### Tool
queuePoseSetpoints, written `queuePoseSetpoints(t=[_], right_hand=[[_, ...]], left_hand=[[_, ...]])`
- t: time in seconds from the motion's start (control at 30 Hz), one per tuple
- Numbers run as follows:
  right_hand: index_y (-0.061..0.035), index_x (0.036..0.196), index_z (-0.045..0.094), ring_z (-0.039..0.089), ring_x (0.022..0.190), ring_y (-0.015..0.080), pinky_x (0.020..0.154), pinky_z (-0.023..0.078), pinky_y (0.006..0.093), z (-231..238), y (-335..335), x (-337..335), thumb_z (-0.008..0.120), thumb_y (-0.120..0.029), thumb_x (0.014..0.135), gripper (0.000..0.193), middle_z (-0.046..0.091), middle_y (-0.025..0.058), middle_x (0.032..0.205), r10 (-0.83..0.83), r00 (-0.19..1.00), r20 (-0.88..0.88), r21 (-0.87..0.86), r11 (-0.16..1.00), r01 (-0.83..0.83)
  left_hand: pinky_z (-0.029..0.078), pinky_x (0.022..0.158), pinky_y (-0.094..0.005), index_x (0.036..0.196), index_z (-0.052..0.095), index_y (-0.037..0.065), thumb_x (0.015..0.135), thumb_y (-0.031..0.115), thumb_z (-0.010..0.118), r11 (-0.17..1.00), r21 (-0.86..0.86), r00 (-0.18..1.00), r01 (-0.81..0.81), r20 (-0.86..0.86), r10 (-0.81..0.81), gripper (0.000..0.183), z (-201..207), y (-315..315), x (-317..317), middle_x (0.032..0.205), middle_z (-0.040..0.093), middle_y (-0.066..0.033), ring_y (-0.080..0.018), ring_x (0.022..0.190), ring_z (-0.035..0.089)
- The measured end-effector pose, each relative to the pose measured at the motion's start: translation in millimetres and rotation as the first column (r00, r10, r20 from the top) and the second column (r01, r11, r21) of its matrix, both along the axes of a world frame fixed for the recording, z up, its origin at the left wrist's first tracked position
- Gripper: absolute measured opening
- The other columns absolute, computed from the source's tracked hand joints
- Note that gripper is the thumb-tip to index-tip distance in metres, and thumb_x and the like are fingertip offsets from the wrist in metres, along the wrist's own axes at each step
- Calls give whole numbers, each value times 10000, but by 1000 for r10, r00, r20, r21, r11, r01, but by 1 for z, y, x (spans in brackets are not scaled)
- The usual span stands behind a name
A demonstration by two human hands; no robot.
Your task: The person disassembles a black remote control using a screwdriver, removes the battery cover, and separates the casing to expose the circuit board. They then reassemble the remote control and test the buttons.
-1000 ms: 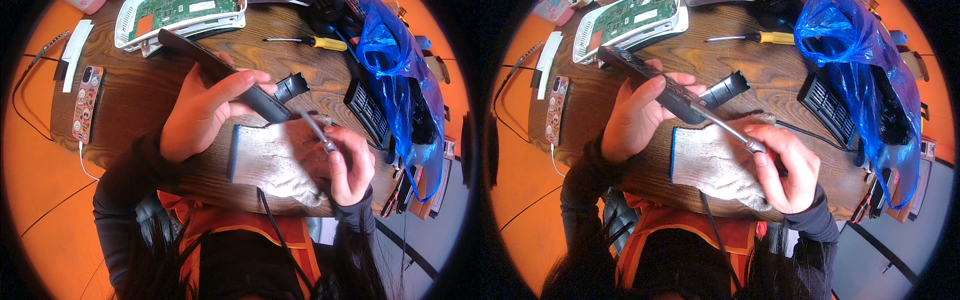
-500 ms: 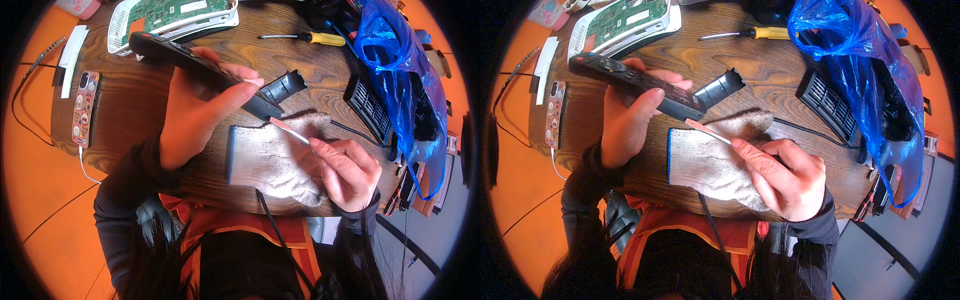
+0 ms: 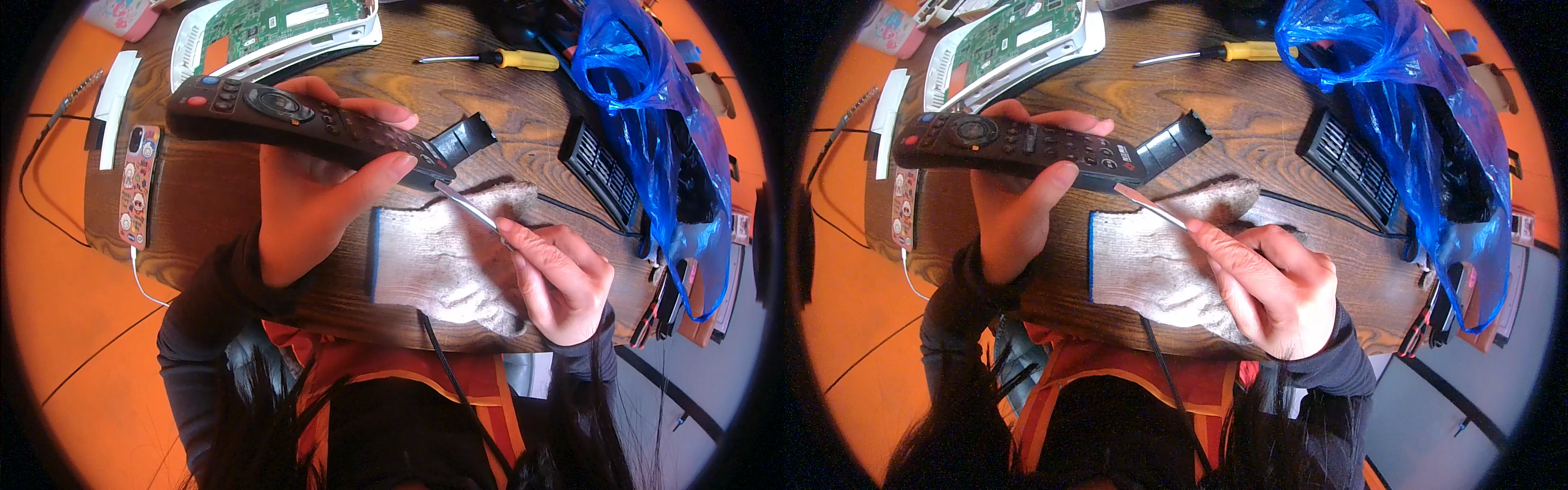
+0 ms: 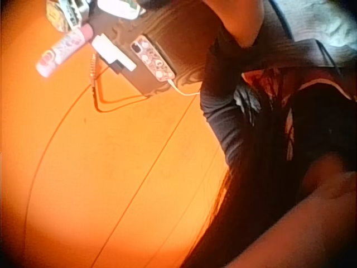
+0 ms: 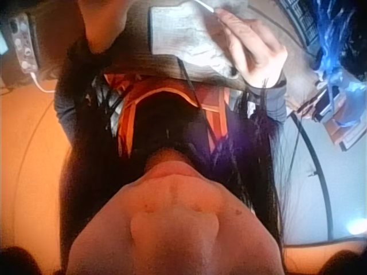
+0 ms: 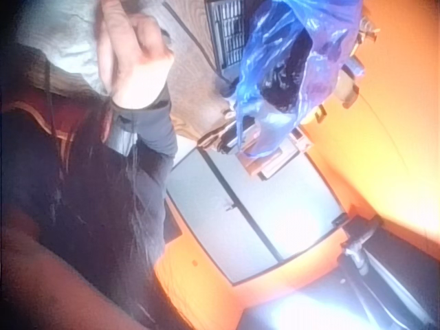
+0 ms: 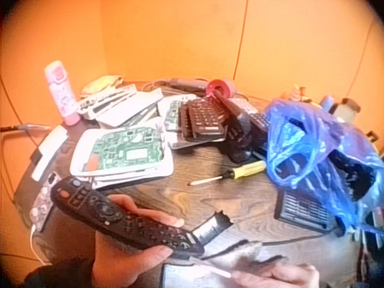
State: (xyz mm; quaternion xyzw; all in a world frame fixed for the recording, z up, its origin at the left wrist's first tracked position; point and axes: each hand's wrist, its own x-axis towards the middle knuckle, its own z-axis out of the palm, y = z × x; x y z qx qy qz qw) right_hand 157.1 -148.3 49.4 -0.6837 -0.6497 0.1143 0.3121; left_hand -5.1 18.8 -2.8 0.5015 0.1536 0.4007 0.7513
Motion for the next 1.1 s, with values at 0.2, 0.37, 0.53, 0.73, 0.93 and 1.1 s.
queuePoseSetpoints(t=[0.2, 0.37, 0.53, 0.73, 0.93, 1.1], right_hand=[[-2, 1022, 653, 602, 656, 189, 606, 471, 256, 3, -2, -1, 580, 68, 734, 305, 611, 118, 744, -31, 996, -87, -107, 994, 21], [-19, 1039, 648, 585, 595, 182, 556, 465, 258, 5, -1, 6, 592, 61, 737, 318, 596, 109, 724, 15, 995, -99, -148, 989, -30], [-93, 1058, 650, 550, 512, 165, 448, 449, 269, 4, -3, 7, 695, -35, 705, 360, 532, 54, 670, 109, 933, 343, -166, 985, -54], [-137, 1092, 632, 544, 491, 186, 441, 463, 294, -10, -3, 2, 651, -96, 743, 352, 481, 40, 619, 28, 966, 256, -173, 985, 18], [-44, 1071, 618, 580, 561, 299, 552, 469, 335, -26, 5, 0, 608, -106, 810, 268, 580, 157, 643, -18, 952, -306, -172, 984, -36], [-16, 1116, 590, 551, 505, 168, 513, 449, 289, -32, 5, 0, 577, -113, 855, 279, 572, 106, 604, -113, 796, -594, -294, 952, -84]], left_hand=[[469, 890, -337, 1091, 289, 60, 683, -134, 664, 985, 173, 999, 7, -43, 0, 587, -1, 2, -2, 1107, 539, -177, -229, 1059, 545], [490, 851, -319, 1099, 273, 60, 659, -119, 694, 937, 344, 998, 58, -40, -47, 634, -4, 1, -4, 1143, 513, -183, -221, 1045, 552], [493, 825, -300, 1119, 274, 53, 660, -111, 701, 886, 458, 990, 77, -140, -14, 649, -9, -1, -3, 1140, 515, -173, -195, 990, 567], [478, 826, -281, 1143, 290, 51, 680, -92, 700, 880, 469, 967, 75, -249, 50, 636, -11, -6, -1, 1128, 524, -164, -169, 970, 563], [474, 829, -284, 1135, 286, 52, 686, -96, 694, 919, 392, 972, 51, -232, 45, 624, -10, -6, -1, 1139, 513, -179, -174, 970, 562], [479, 824, -286, 1129, 275, 57, 698, -110, 675, 909, 413, 973, 59, -227, 40, 611, -11, -4, -1, 1149, 501, -195, -185, 972, 561]])
